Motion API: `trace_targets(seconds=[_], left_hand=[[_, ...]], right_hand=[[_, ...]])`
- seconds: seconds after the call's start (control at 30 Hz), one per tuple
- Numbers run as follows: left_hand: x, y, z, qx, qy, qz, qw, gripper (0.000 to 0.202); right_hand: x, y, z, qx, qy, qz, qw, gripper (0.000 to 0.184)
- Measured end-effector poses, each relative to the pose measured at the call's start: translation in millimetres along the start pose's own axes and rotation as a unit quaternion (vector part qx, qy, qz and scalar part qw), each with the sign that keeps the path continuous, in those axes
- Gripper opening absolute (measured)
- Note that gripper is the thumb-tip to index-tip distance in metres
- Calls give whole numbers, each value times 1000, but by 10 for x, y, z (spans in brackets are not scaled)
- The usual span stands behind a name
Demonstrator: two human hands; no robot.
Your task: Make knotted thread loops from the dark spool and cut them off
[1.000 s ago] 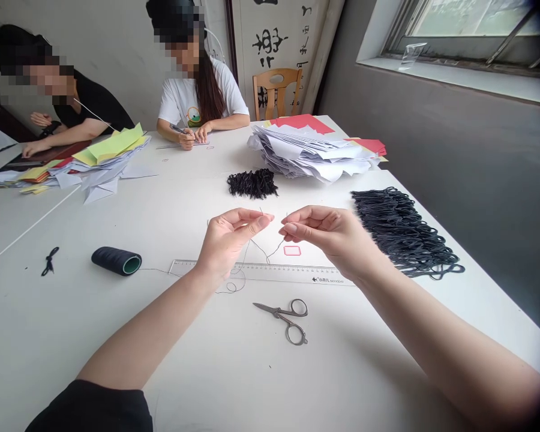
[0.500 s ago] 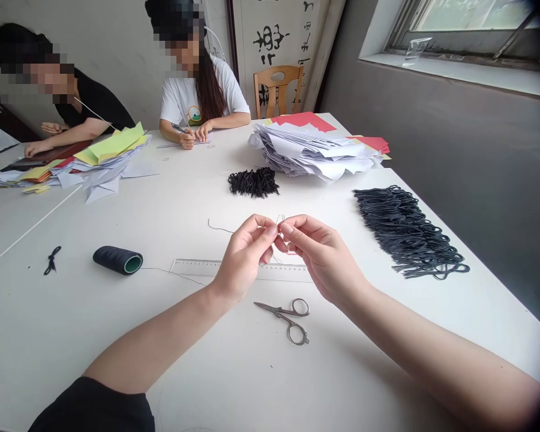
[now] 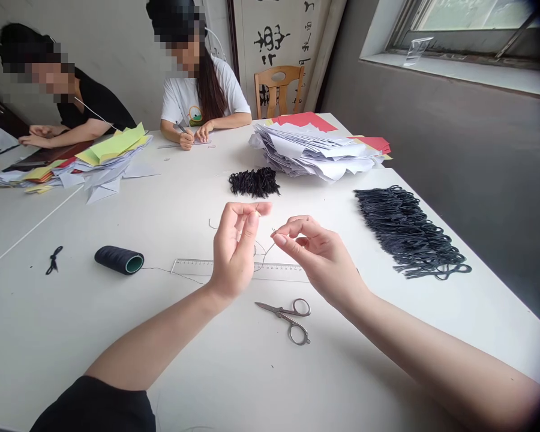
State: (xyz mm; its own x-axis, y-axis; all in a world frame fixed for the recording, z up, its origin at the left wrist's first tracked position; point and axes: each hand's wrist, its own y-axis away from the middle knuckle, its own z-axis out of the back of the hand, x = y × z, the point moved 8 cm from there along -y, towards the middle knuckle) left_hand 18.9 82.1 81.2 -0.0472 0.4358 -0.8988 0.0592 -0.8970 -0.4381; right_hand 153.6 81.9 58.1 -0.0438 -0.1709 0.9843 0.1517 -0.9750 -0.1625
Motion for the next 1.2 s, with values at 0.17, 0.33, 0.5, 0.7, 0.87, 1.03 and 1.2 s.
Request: trace_targets(seconds=[0.17, 0.33, 0.5, 0.7, 0.87, 1.03, 1.2], left_hand=[[304, 126, -221, 96, 166, 249, 949, 15], [300, 92, -178, 94, 122, 228, 961, 20], [270, 74, -177, 104, 92, 198, 970, 20], [227, 68, -165, 115, 70, 174, 975, 19], [178, 42, -155, 124, 49, 153, 979, 17], [157, 20, -150, 126, 48, 151, 979, 17], [159, 8, -143, 126, 41, 155, 979, 17]], right_hand=[[-112, -10, -54, 15, -67, -39, 997, 25], [-186, -17, -72, 15, -116, -72, 991, 27], [-136, -26, -17, 4, -112, -52, 992, 26], [-63, -31, 39, -11, -81, -21, 996, 27], [-48, -50, 57, -13, -74, -24, 997, 27], [-38, -43, 67, -8, -81, -20, 996, 26], [-40, -51, 61, -1, -92, -16, 996, 25]])
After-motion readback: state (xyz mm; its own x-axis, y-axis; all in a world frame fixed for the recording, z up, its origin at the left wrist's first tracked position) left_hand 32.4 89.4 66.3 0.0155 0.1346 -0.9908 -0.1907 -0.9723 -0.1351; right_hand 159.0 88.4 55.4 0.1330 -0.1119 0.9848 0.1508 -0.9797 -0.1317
